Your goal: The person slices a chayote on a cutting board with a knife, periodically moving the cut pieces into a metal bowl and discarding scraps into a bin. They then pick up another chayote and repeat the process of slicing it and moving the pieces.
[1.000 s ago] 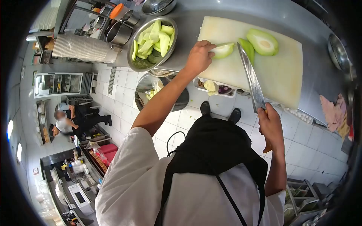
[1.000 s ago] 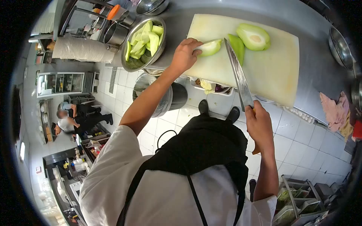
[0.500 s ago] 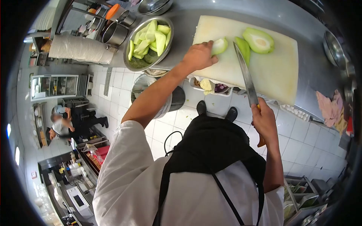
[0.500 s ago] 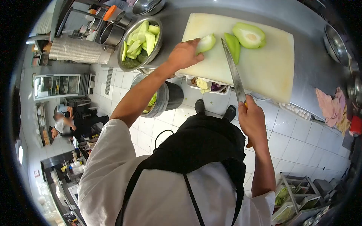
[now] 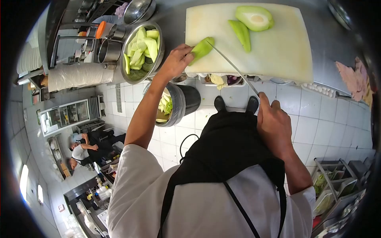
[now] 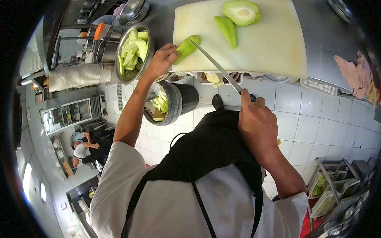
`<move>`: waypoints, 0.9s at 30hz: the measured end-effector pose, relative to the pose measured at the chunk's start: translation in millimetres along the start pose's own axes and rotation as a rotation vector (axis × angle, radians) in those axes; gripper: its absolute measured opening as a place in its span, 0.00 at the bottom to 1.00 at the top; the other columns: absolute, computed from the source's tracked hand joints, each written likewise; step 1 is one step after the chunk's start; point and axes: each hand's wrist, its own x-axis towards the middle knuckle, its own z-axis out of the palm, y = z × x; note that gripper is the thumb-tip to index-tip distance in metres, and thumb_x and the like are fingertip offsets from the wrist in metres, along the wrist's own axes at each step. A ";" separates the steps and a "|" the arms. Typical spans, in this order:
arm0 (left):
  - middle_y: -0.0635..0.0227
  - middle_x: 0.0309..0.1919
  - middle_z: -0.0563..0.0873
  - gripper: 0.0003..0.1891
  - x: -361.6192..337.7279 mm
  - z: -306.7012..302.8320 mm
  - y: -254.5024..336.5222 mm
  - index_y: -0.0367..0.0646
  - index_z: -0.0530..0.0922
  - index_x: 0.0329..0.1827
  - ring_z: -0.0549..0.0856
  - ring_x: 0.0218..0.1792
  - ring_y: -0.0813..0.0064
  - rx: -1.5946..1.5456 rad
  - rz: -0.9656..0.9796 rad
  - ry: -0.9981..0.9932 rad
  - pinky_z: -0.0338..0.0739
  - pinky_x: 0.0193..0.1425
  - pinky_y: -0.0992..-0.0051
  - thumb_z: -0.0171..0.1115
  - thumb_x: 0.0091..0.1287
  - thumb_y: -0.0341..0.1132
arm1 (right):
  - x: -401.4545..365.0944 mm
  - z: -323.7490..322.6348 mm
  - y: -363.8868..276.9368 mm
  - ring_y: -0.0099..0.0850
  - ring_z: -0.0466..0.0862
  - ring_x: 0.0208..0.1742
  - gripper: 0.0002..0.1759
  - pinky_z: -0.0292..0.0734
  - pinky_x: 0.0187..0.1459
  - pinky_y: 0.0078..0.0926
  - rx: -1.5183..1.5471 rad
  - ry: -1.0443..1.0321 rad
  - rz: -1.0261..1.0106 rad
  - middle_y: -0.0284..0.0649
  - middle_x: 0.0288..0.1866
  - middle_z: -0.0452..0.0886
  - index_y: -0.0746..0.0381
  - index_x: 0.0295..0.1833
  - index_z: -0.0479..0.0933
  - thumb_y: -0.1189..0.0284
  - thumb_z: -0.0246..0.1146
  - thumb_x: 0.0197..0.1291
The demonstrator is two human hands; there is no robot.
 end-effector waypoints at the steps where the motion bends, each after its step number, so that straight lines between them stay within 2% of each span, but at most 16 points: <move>1: 0.50 0.47 0.85 0.22 -0.5 0.9 -2.0 0.34 0.82 0.62 0.86 0.47 0.52 -0.007 0.017 0.016 0.79 0.55 0.63 0.59 0.70 0.38 | 0.9 0.6 -0.3 0.51 0.85 0.30 0.21 0.80 0.32 0.48 -0.001 0.005 0.000 0.54 0.34 0.79 0.63 0.67 0.74 0.73 0.59 0.70; 2: 0.50 0.47 0.85 0.21 -1.1 1.9 -3.7 0.34 0.82 0.61 0.86 0.47 0.53 -0.014 0.034 0.032 0.80 0.55 0.63 0.60 0.70 0.38 | 1.9 1.2 -0.4 0.51 0.85 0.31 0.22 0.80 0.32 0.48 -0.004 0.009 -0.001 0.54 0.34 0.78 0.63 0.68 0.74 0.73 0.60 0.70; 5: 0.56 0.47 0.84 0.19 -4.0 6.4 8.5 0.33 0.82 0.60 0.85 0.47 0.63 -0.012 -0.044 0.063 0.80 0.52 0.68 0.63 0.72 0.35 | 2.6 1.5 -0.8 0.51 0.85 0.31 0.22 0.80 0.32 0.48 -0.026 0.001 0.009 0.54 0.34 0.78 0.63 0.68 0.73 0.73 0.59 0.70; 8: 0.56 0.46 0.86 0.20 -4.8 21.3 24.6 0.34 0.83 0.59 0.86 0.46 0.62 0.065 -0.029 0.217 0.82 0.50 0.67 0.71 0.68 0.36 | 4.1 3.4 -1.0 0.52 0.85 0.31 0.22 0.80 0.32 0.48 -0.055 -0.001 -0.001 0.54 0.34 0.78 0.62 0.69 0.73 0.74 0.59 0.70; 11: 0.55 0.46 0.87 0.22 -1.8 33.1 18.3 0.34 0.84 0.58 0.88 0.44 0.58 0.098 0.002 0.236 0.82 0.49 0.65 0.76 0.64 0.36 | 5.5 2.0 -3.0 0.52 0.85 0.31 0.22 0.81 0.32 0.48 -0.072 -0.001 -0.015 0.55 0.35 0.78 0.62 0.69 0.73 0.74 0.59 0.70; 14: 0.54 0.45 0.87 0.20 -0.1 35.7 18.9 0.35 0.84 0.56 0.88 0.43 0.56 0.093 0.092 0.274 0.82 0.50 0.65 0.76 0.64 0.34 | 8.2 -0.7 -4.4 0.52 0.86 0.32 0.23 0.81 0.33 0.48 -0.096 -0.004 -0.019 0.55 0.36 0.78 0.62 0.69 0.73 0.74 0.59 0.69; 21: 0.51 0.47 0.87 0.20 -1.7 34.5 32.1 0.34 0.85 0.56 0.88 0.46 0.51 0.145 0.034 0.249 0.82 0.53 0.62 0.74 0.63 0.33 | 7.6 -4.9 -9.9 0.52 0.86 0.33 0.25 0.82 0.34 0.48 -0.160 0.007 -0.054 0.55 0.37 0.78 0.61 0.69 0.73 0.76 0.59 0.67; 27: 0.49 0.46 0.87 0.21 -1.4 37.3 34.4 0.32 0.84 0.56 0.87 0.47 0.49 0.167 -0.024 0.252 0.81 0.55 0.59 0.74 0.63 0.35 | 12.6 -3.0 -7.8 0.50 0.86 0.36 0.30 0.83 0.38 0.45 -0.273 0.033 -0.109 0.54 0.40 0.78 0.59 0.73 0.71 0.78 0.59 0.63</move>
